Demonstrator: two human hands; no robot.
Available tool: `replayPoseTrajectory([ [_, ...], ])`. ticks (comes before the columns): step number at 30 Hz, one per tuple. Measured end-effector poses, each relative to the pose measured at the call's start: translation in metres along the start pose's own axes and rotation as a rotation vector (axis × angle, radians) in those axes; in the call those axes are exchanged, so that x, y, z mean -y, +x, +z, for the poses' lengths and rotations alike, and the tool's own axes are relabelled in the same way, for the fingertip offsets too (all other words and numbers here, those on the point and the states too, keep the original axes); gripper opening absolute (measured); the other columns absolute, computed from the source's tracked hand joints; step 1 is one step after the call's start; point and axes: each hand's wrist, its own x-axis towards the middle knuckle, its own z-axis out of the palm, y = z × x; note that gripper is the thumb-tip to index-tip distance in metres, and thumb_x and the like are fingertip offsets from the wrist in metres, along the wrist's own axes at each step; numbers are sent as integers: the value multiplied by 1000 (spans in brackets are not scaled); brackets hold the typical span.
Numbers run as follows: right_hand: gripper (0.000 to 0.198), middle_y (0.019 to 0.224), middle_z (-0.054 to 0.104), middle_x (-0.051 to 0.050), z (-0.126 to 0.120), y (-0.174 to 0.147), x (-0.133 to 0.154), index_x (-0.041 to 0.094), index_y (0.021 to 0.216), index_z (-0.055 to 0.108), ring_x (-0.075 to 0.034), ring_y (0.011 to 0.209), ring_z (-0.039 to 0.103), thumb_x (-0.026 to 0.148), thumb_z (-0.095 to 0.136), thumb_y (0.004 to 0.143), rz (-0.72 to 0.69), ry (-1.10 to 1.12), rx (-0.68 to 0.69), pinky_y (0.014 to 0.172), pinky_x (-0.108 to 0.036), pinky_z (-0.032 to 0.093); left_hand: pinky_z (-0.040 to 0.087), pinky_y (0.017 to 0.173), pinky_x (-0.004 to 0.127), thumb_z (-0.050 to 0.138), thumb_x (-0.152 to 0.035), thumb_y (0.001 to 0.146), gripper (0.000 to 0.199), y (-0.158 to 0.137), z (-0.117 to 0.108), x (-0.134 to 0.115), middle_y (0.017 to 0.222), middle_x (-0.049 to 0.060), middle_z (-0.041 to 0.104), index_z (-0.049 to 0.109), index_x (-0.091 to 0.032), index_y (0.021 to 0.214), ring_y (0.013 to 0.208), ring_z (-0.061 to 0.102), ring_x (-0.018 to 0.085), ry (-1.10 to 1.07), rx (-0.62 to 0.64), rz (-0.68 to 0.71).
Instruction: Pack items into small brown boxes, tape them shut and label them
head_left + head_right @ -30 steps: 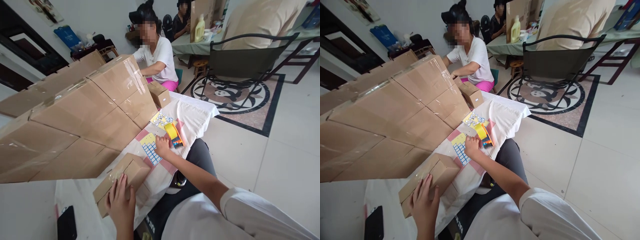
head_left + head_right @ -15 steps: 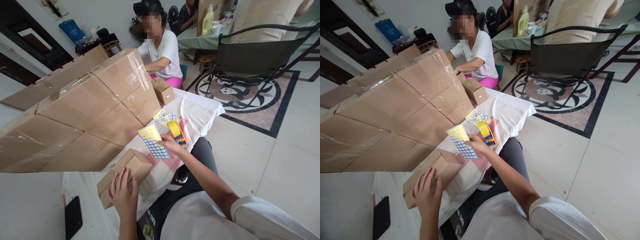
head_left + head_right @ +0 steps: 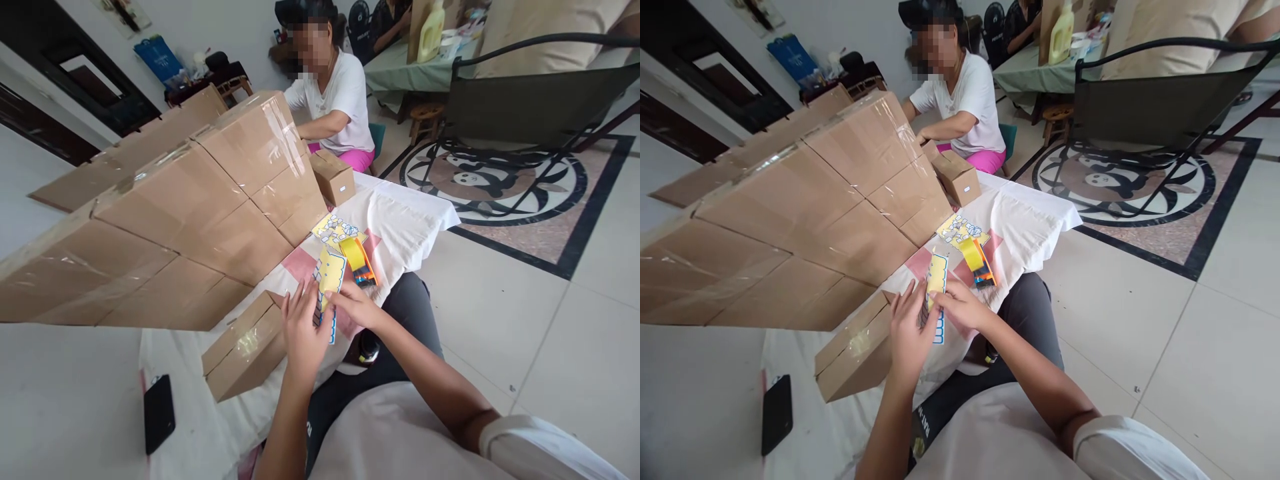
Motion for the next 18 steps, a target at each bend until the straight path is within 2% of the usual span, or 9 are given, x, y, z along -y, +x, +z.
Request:
replayPoseTrajectory([
  [5,37,78,64,-1,1,-3,1,18,83,68,-16,74,58,52,58,94,-70,-63,37,72,-27,49,37,114,49,52,-26,98,37,-8,-1,0,133,9,68,59,-24,135,132,56,25,-95,-13,-45],
  [9,36,78,64,-1,2,-3,1,18,81,66,-17,76,58,50,56,96,-116,-166,21,76,-29,49,35,114,48,49,-20,98,34,-12,-3,1,125,9,72,63,-22,129,127,60,24,-24,-112,-8],
  [11,37,81,64,-2,1,-4,2,18,80,65,-18,78,58,51,55,96,-126,-201,-15,78,-30,49,38,110,46,48,-18,98,31,-12,-5,0,118,8,75,67,-23,122,122,63,23,-24,-152,-22],
  [14,38,83,64,-3,0,-6,4,18,80,63,-18,79,58,51,53,97,-147,-213,-31,79,-30,49,42,103,43,58,-23,95,24,-9,-9,-2,113,7,76,69,-23,115,115,65,23,-28,-162,-21],
  [16,38,81,63,-2,-1,-8,5,18,80,63,-17,78,58,49,51,98,-164,-220,-13,76,-29,49,43,99,42,67,-26,89,25,-8,-11,-5,111,6,76,69,-23,114,110,66,24,-8,-160,7],
  [18,37,81,63,-2,-2,-10,6,18,83,64,-17,79,58,47,49,100,-178,-235,9,76,-29,49,45,97,41,69,-25,88,22,-7,-12,-7,108,5,76,69,-24,109,105,67,22,-14,-169,14],
])
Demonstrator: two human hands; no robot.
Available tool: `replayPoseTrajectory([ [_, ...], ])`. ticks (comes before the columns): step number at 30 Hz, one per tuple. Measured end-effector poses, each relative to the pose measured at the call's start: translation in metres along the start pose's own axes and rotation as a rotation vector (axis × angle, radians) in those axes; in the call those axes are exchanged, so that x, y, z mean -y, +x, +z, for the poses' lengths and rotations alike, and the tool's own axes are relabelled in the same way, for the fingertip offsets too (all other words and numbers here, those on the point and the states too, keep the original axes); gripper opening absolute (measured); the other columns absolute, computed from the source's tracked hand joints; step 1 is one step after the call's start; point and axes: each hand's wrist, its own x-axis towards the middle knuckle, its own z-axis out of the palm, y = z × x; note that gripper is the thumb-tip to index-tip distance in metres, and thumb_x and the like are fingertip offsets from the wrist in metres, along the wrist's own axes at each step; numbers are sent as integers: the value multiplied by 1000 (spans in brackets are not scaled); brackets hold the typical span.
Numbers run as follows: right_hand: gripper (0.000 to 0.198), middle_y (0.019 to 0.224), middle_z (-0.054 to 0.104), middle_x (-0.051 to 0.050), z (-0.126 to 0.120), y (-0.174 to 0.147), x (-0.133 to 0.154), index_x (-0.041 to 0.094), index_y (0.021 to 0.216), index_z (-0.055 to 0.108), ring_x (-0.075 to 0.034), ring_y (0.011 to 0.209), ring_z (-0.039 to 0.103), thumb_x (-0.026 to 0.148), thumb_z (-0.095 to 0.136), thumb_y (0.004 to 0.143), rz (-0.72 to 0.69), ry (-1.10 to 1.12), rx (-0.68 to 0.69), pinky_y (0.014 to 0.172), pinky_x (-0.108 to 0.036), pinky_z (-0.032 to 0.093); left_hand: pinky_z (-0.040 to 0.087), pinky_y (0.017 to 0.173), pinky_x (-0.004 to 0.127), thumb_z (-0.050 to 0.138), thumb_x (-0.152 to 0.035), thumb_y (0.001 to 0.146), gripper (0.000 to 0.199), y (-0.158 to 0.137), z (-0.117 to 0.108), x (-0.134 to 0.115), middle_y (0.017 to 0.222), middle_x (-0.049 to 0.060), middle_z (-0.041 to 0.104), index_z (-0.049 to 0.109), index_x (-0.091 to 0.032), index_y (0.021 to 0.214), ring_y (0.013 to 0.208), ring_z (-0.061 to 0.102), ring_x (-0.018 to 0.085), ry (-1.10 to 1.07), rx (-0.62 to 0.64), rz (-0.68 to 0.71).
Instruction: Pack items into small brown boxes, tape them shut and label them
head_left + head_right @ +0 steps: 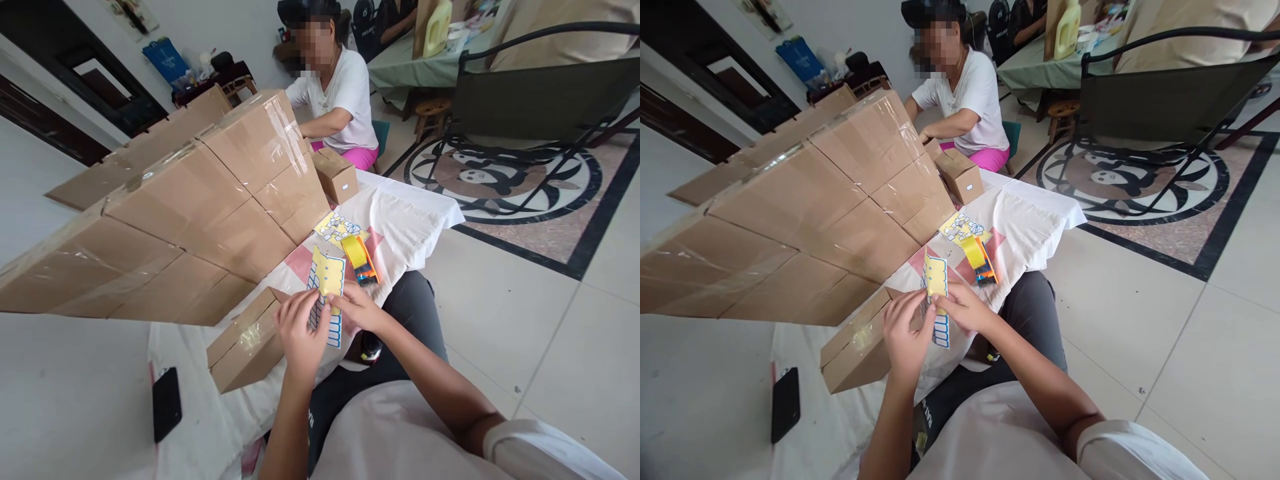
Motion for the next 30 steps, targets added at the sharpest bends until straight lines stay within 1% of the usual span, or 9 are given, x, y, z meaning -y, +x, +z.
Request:
replayPoseTrajectory([
  [2,35,82,65,-3,0,-2,0,18,85,66,-18,80,59,45,49,100,8,-9,16,76,-29,50,46,96,39,64,-21,90,13,0,0,-1,104,4,76,71,-24,101,101,67,20,-42,-16,-35],
  [5,33,86,68,-4,0,-5,-3,18,88,67,-19,83,62,45,51,98,58,28,2,78,-32,52,49,93,36,59,-26,93,12,-2,1,3,101,5,75,71,-23,97,98,68,19,-154,-62,-217],
  [8,27,99,70,-7,0,-6,-15,18,103,64,-22,94,65,42,61,92,114,110,-96,85,-36,54,54,84,32,58,-34,94,19,-6,-2,13,98,6,75,70,-20,96,93,69,19,-229,-175,-437],
  [10,33,104,69,-8,-1,-2,-28,19,112,60,-23,97,64,39,65,87,152,120,-169,88,-38,54,55,82,31,59,-37,93,21,-9,-6,21,96,6,75,70,-20,94,91,69,19,-217,-252,-496],
  [14,27,100,64,-7,-5,24,-59,18,108,57,-23,94,61,27,61,83,264,-158,-231,90,-39,53,55,85,32,59,-38,92,22,-19,-15,33,96,6,75,70,-19,91,92,69,20,-176,-316,-536],
  [19,56,120,62,-19,-1,63,-69,10,131,51,-33,116,58,9,60,77,427,-431,-234,105,-51,42,55,85,32,60,-40,91,23,-34,-23,40,96,6,76,71,-20,91,92,69,20,-169,-306,-576],
  [22,51,132,59,-21,13,59,-41,11,133,54,-35,129,50,14,61,82,279,-465,-206,112,-55,34,54,87,31,59,-36,92,19,-41,-29,41,99,5,75,71,-22,95,95,68,19,-173,-253,-558],
  [27,29,116,67,-8,41,20,9,22,120,66,-20,104,65,29,62,93,-94,-130,216,96,-35,51,51,90,33,55,-29,95,16,-49,-38,48,101,5,72,69,-23,98,98,66,18,-133,-71,-336],
  [30,17,106,66,-8,49,1,11,21,107,72,-18,98,65,24,62,93,-217,-159,187,88,-32,53,49,91,35,57,-26,94,14,-55,-39,53,100,5,72,69,-22,99,97,66,19,-69,-28,-227],
])
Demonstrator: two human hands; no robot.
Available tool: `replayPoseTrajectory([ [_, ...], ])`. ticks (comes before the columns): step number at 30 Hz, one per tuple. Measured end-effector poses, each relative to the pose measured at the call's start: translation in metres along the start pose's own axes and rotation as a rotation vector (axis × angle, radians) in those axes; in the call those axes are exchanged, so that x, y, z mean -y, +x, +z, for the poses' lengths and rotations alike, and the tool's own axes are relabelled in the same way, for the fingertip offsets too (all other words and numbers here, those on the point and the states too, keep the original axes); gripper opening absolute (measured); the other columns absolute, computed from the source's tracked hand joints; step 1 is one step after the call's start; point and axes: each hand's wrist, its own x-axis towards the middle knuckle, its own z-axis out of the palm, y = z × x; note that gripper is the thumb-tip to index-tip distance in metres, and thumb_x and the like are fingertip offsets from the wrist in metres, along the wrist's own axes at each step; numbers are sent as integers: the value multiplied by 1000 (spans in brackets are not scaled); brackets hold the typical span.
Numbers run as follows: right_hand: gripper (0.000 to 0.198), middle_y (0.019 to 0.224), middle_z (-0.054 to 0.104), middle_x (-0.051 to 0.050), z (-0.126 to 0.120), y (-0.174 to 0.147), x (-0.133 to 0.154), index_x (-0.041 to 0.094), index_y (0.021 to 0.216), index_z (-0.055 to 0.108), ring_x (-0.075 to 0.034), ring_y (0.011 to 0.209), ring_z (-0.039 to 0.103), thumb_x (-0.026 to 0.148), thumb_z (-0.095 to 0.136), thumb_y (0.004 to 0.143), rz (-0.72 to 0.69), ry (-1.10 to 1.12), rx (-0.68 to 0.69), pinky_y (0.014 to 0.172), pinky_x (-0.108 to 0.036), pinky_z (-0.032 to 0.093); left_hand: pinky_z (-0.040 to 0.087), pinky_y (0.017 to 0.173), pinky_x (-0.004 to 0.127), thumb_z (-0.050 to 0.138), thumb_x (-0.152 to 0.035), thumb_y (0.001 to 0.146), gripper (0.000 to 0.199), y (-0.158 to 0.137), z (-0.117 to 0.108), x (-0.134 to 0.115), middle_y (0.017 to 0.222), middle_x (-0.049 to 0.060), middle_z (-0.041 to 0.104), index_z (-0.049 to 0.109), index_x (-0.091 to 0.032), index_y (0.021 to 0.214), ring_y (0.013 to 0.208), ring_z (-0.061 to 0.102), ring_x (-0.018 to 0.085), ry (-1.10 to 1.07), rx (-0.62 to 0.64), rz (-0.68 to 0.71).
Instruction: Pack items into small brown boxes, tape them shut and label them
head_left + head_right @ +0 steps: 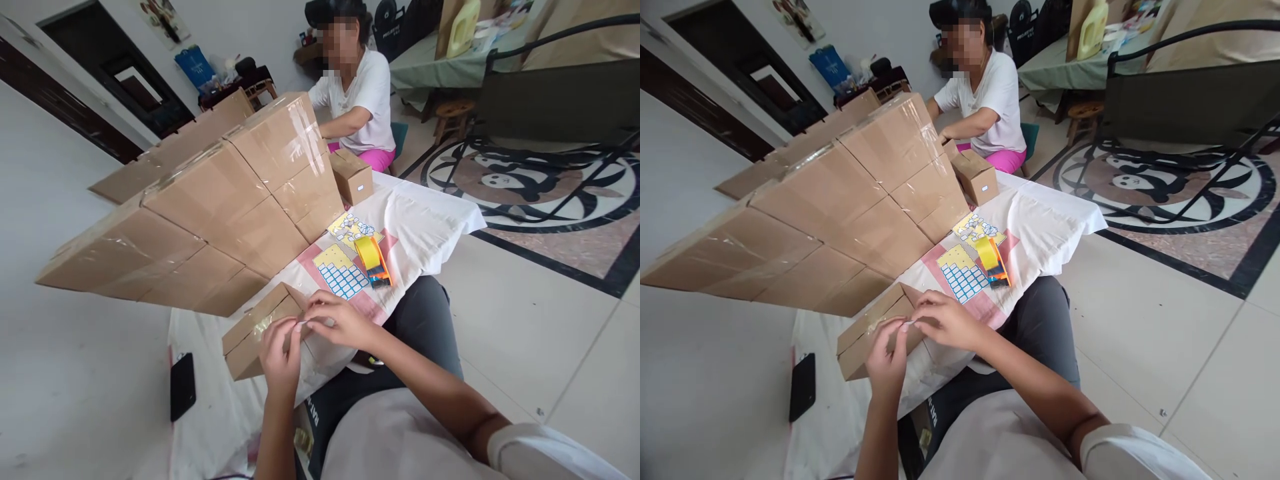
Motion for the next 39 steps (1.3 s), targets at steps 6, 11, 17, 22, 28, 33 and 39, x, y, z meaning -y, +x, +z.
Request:
replayPoseTrajectory([
  [6,19,84,75,-5,5,-20,-17,21,109,72,-15,75,70,17,57,97,-167,-87,-210,70,-27,55,51,79,31,54,-42,94,27,-8,4,-4,86,4,70,69,-20,99,80,64,17,-243,72,-191],
  [11,33,106,78,-6,-1,-28,-18,26,121,70,-18,90,73,11,54,96,-199,-34,-176,81,-33,58,49,62,25,59,-45,91,30,-5,12,-17,67,1,66,67,-18,81,64,61,14,-347,228,-394],
  [17,30,112,75,-9,1,-33,-16,21,121,67,-16,85,70,21,61,92,148,237,-271,59,-24,50,44,61,23,62,-45,89,29,-3,19,-26,69,0,67,68,-19,79,62,56,12,-255,248,-416],
  [22,15,88,67,-6,-2,-24,-27,19,84,69,-15,78,60,30,64,93,181,285,-283,58,-25,41,44,61,24,65,-49,85,30,-6,21,-29,67,-1,63,68,-20,90,60,54,13,-122,182,-439],
  [28,20,90,58,-5,-12,-3,-81,19,82,59,-18,86,54,32,55,96,254,226,-203,70,-29,40,38,109,54,56,-56,87,56,18,-11,17,131,18,61,55,-17,128,128,52,33,422,-121,-554],
  [33,15,89,55,-2,12,11,-125,20,84,55,-17,86,52,28,52,96,304,318,-53,81,-31,41,22,118,67,35,-63,93,67,35,-31,69,162,12,36,43,-25,147,151,26,35,623,238,-687],
  [39,15,89,52,-1,57,11,-146,20,84,52,-16,85,52,28,53,95,354,417,29,82,-31,42,24,119,62,30,-62,94,65,35,-29,77,161,7,38,41,-28,149,150,29,30,644,281,-659],
])
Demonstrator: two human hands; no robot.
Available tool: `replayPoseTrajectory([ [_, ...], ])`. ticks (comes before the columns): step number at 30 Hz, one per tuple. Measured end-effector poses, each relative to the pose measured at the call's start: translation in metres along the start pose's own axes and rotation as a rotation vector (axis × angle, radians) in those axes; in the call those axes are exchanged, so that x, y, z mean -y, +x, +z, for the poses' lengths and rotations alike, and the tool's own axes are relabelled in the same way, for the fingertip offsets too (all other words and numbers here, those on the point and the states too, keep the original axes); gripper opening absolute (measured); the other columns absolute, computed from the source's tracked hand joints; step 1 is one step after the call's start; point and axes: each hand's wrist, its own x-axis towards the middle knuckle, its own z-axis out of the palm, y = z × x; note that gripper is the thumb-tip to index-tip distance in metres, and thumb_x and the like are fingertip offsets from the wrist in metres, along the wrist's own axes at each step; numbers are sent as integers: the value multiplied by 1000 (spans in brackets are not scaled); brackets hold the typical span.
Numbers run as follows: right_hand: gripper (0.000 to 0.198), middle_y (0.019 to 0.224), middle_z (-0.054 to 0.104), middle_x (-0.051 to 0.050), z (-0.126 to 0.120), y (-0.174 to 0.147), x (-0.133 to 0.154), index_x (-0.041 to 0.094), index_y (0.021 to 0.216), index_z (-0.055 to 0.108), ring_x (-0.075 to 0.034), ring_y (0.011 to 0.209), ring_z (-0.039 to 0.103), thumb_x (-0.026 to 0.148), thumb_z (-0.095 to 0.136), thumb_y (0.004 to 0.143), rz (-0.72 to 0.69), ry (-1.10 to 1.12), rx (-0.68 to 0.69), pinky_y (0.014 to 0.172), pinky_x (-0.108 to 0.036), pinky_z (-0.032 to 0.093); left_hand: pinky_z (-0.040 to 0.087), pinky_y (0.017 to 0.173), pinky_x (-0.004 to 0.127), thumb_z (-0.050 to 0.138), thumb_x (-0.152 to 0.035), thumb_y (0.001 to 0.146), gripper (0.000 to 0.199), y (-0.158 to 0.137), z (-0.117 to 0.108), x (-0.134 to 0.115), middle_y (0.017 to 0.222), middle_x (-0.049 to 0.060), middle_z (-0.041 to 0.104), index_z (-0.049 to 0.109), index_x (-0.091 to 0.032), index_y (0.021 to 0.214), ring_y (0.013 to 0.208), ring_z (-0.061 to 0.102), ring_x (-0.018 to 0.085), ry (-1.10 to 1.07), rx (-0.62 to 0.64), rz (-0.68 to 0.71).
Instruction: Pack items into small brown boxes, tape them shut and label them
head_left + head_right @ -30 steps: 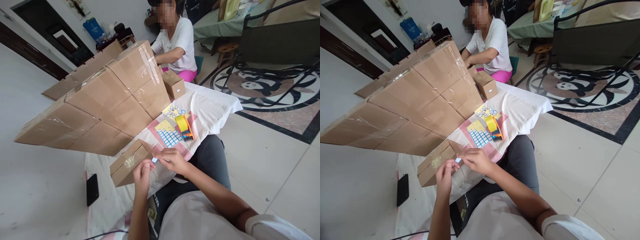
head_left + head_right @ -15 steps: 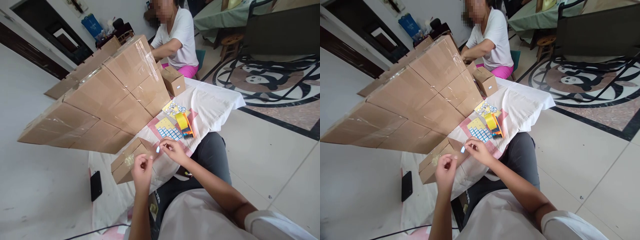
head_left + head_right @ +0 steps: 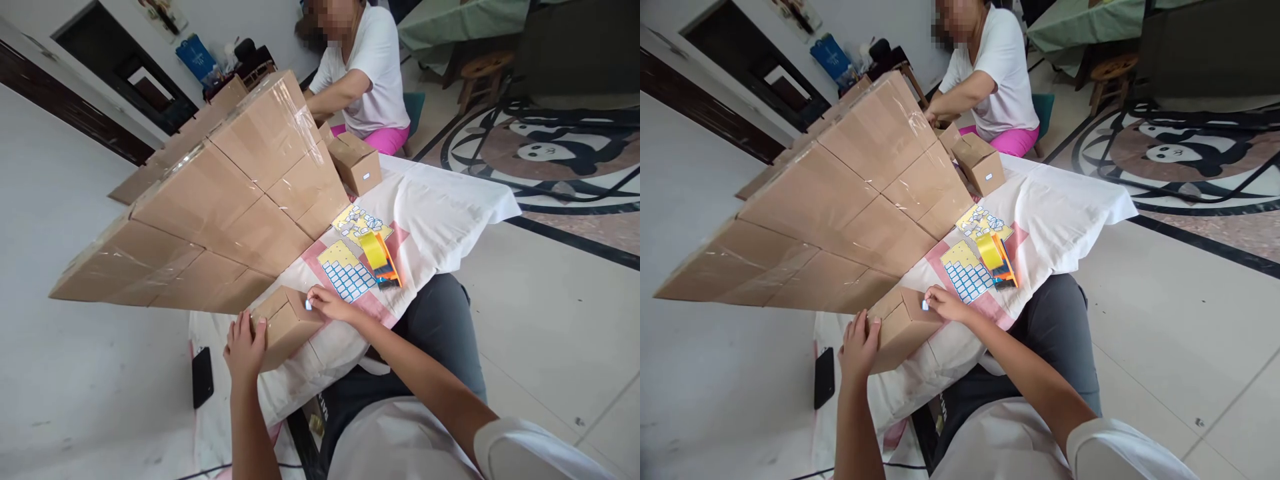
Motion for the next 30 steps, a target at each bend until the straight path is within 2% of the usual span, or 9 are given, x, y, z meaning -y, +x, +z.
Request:
replayPoseTrajectory([
  [4,13,91,51,-1,5,2,-9,20,86,51,-15,85,50,28,52,96,20,35,23,84,-31,41,26,119,60,29,-61,95,64,2,0,0,160,7,39,40,-28,149,150,30,28,19,1,9],
  [10,8,96,49,-1,4,4,-8,20,90,52,-15,86,49,19,48,97,21,44,58,85,-30,40,26,119,59,30,-59,96,63,5,0,1,160,8,40,40,-27,149,149,30,28,38,4,27],
  [15,9,98,47,-1,7,4,-5,20,91,53,-15,89,49,13,49,94,12,31,47,87,-30,40,26,118,60,32,-57,97,61,4,-2,-2,159,10,42,40,-25,148,149,31,29,36,6,33],
  [25,9,96,48,-1,10,5,-3,20,88,55,-15,91,52,11,55,91,6,6,23,91,-30,42,27,117,61,32,-56,97,59,2,-4,-5,157,9,44,41,-27,147,148,32,29,35,7,39],
  [28,9,97,51,0,12,5,-5,20,93,57,-14,87,53,13,60,88,39,-2,-40,87,-29,44,27,117,60,32,-56,97,59,2,-3,-5,157,9,44,42,-26,147,148,32,29,41,5,42],
  [30,17,99,54,-1,15,0,-4,20,101,57,-14,81,52,15,63,86,80,-14,-126,83,-30,45,28,117,60,32,-56,97,59,3,-3,-4,157,10,44,42,-26,147,148,32,29,46,3,41],
])
